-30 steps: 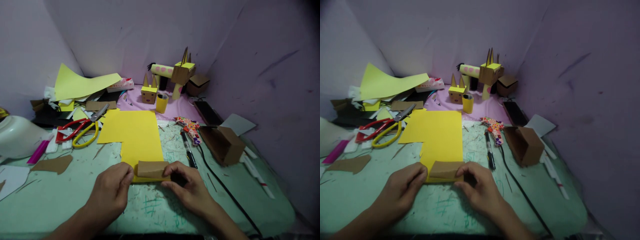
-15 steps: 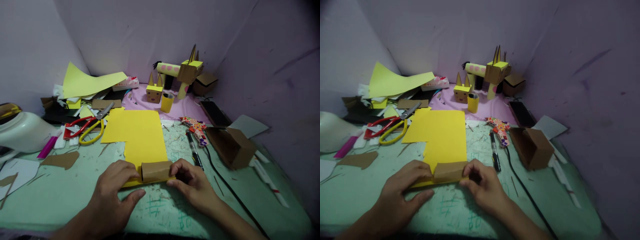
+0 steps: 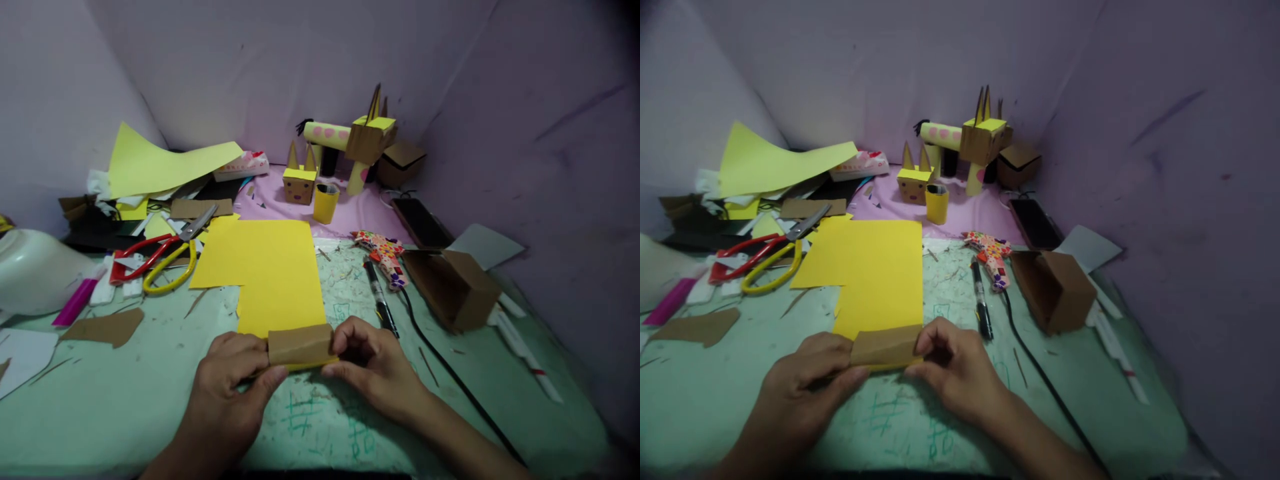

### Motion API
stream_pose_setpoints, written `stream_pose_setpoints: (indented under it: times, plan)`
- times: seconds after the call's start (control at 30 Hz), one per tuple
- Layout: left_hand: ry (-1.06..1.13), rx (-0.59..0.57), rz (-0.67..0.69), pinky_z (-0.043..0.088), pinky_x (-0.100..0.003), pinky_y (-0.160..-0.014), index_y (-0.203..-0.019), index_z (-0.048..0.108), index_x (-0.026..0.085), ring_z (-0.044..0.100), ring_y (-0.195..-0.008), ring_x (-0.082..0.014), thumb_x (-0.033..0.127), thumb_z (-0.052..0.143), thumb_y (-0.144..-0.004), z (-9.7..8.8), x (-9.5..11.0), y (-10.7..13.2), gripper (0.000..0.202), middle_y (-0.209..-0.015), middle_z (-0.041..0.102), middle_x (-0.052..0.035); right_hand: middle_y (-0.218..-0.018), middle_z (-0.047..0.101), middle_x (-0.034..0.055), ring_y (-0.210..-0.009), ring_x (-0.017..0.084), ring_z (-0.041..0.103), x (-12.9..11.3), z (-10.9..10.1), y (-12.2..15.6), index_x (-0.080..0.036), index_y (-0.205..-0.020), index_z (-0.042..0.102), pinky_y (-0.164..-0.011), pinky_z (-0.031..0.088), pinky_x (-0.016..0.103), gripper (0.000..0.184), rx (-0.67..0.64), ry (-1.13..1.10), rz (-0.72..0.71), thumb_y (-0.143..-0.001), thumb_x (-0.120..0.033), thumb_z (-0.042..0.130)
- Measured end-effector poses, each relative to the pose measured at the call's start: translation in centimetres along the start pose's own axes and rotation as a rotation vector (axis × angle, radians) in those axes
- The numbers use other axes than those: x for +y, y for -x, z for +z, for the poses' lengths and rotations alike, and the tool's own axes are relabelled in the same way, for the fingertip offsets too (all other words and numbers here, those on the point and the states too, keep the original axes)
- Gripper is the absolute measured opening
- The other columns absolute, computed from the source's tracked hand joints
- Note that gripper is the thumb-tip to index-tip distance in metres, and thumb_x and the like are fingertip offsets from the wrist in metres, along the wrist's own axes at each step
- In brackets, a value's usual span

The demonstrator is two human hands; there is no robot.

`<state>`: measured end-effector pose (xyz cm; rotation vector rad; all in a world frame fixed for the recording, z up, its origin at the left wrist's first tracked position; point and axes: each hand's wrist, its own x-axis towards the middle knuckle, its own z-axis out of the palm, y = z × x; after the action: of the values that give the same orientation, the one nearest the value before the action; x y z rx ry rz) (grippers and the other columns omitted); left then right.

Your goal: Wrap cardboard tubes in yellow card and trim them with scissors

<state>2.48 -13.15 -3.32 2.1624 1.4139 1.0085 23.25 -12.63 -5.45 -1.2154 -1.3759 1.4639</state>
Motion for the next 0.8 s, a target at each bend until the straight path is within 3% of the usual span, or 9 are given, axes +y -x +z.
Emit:
stream_pose_setpoints:
  times: [0.1, 0.3, 0.53, 0.8]
  plan:
    - [-0.05, -0.059, -0.013, 0.049, -0.024, -0.059, -0.058, 0.066, 0.024, 0.063, -0.058, -0.0125, 0.023, 0.062, -0.077, 0.01, -0.29, 0.11, 0.02, -0.059, 0.066, 0.0048, -0.071, 0.054, -0.0032, -0.06, 0.01, 0.048, 0.07, 0.01, 0.15, -0.021, -0.075, 0.05, -0.055, 0.037, 0.024, 0.022, -0.002, -0.049, -0.007, -0.064, -0.014, 0.068]
    - [-0.067, 0.021, 0.006, 0.05, -0.022, -0.057, -0.057, 0.068, 0.027, 0.065, -0.057, -0.013, 0.029, 0.062, -0.074, 0.06, -0.02, -0.32, 0.018, -0.059, 0.068, 0.0055, -0.066, 0.053, -0.0041, -0.058, 0.01, 0.048, -0.05, 0.42, 0.5, -0.021, -0.074, 0.047, -0.053, 0.036, 0.024, 0.022, 0.048, -0.087, 0.014, -0.063, -0.013, 0.064]
    - [-0.058, -0.004, -0.072, 0.049, -0.021, -0.05, -0.053, 0.066, 0.025, 0.065, -0.058, -0.0144, 0.028, 0.063, -0.07, -0.09, -0.09, -0.17, 0.017, -0.059, 0.068, 0.0035, -0.06, 0.047, -0.0056, -0.054, 0.01, 0.043, -0.47, 0.65, 0.07, -0.022, -0.068, 0.043, -0.05, 0.032, 0.024, 0.021, 0.096, -0.079, 0.015, -0.063, -0.019, 0.063]
    - [-0.024, -0.06, -0.096, 0.05, -0.027, -0.056, -0.052, 0.06, 0.022, 0.063, -0.059, -0.0159, 0.025, 0.059, -0.074, -0.15, -0.4, 0.19, 0.022, -0.058, 0.064, 0.0021, -0.058, 0.044, -0.0054, -0.054, 0.01, 0.038, 0.4, 0.62, 0.19, -0.022, -0.065, 0.043, -0.049, 0.029, 0.024, 0.02, 0.12, 0.059, -0.023, -0.069, -0.022, 0.063]
